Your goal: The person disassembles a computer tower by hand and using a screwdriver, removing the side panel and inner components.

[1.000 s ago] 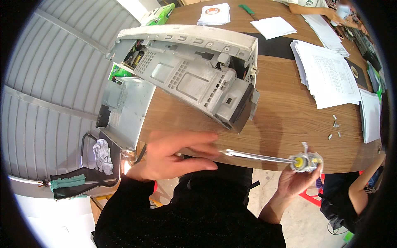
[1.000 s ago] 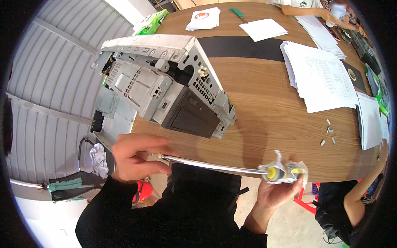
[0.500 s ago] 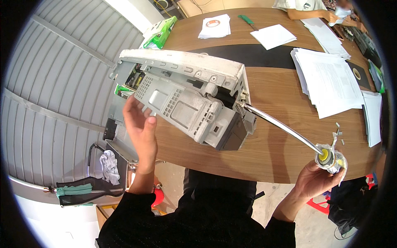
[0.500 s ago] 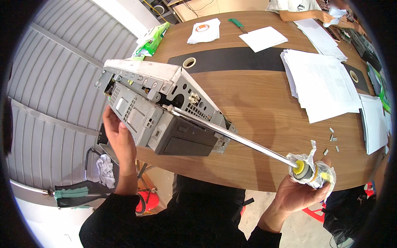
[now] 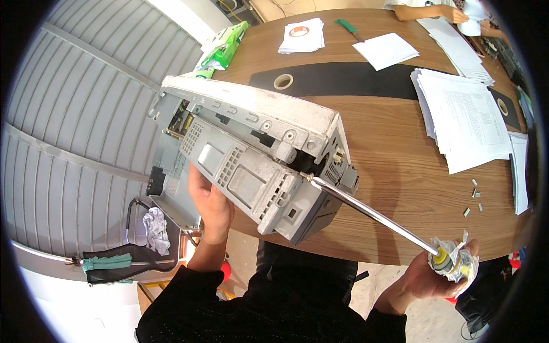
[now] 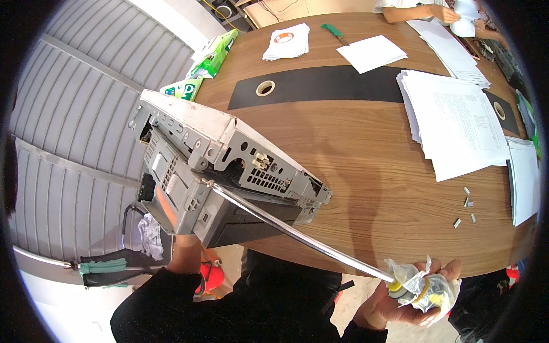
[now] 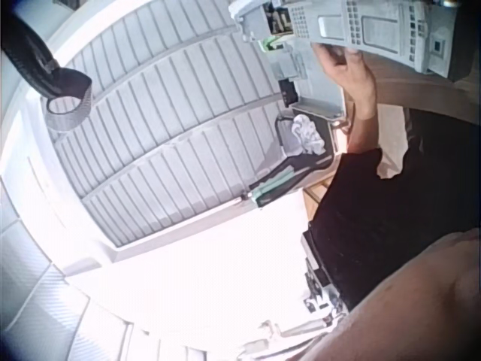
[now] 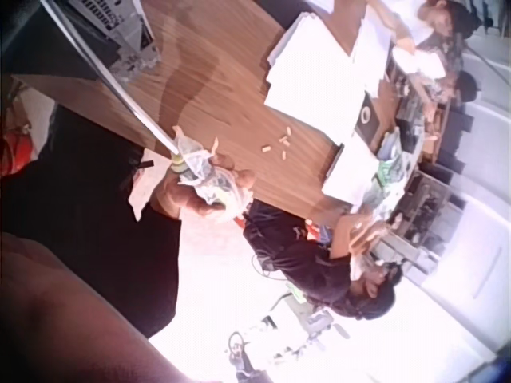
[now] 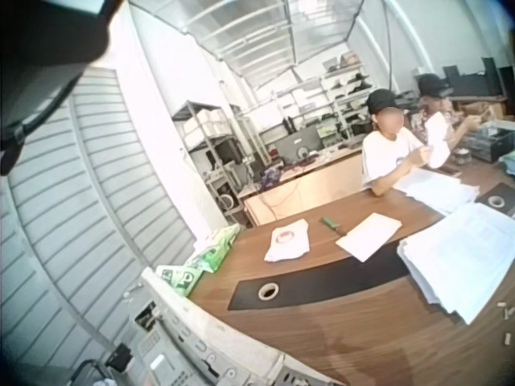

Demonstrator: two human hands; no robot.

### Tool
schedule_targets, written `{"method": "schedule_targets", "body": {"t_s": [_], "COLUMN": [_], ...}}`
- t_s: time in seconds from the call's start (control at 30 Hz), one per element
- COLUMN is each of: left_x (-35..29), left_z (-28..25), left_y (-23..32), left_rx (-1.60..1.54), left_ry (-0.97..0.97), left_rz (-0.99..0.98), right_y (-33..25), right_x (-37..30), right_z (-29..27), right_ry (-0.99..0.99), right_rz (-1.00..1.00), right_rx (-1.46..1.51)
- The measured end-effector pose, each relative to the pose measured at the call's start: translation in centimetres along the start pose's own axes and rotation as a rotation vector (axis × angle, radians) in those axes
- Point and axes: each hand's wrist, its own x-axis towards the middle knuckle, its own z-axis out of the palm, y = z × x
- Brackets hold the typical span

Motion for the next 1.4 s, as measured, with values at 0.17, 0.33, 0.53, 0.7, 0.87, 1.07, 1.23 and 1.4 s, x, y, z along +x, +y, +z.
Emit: {"method": "schedule_targets", "body": {"t_s": [0.17, 0.33, 0.53, 0.7, 0.87, 1.07, 1.23, 1.4], "left_x": [0.5, 0.4, 0.5, 0.6, 0.5, 0.8, 0.8, 0.8], "left_z": [0.3, -0.2, -0.6, -0.5, -0.7, -0.4, -0.5, -1.1], "left_y": [0.2, -0.7, -2.5, -2.4, -2.6, -2.3, -2.5, -2.0], "left_rx": [-0.036, -0.059, 0.089, 0.088, 0.105, 0.116, 0.075, 0.042], "left_ry": [0.014, 0.034, 0.056, 0.035, 0.03, 0.011, 0.001, 0.015], "left_rz": [-0.022, -0.085, -0.008, -0.006, -0.027, 0.015, -0.004, -0.02], "right_y": [-0.3, 0.3, 0.6, 0.7, 0.9, 0.7, 0.5, 0.8], "right_x": [0.0, -0.2, -0.2, 0.0, -0.2, -0.4, -1.0, -1.1], "right_z": [-0.5, 0.0, 0.5, -0.6, 0.2, -0.2, -0.3, -2.5], "right_ry": [-0.164, -0.073, -0.082, -0.079, -0.059, -0.055, -0.069, -0.41], "right_rz": [0.072, -0.009, -0.035, 0.022, -0.016, 0.002, 0.063, 0.014], "right_rx": [0.105, -0.085, -0.103, -0.005, -0.076, -0.02, 0.008, 0.359]}}
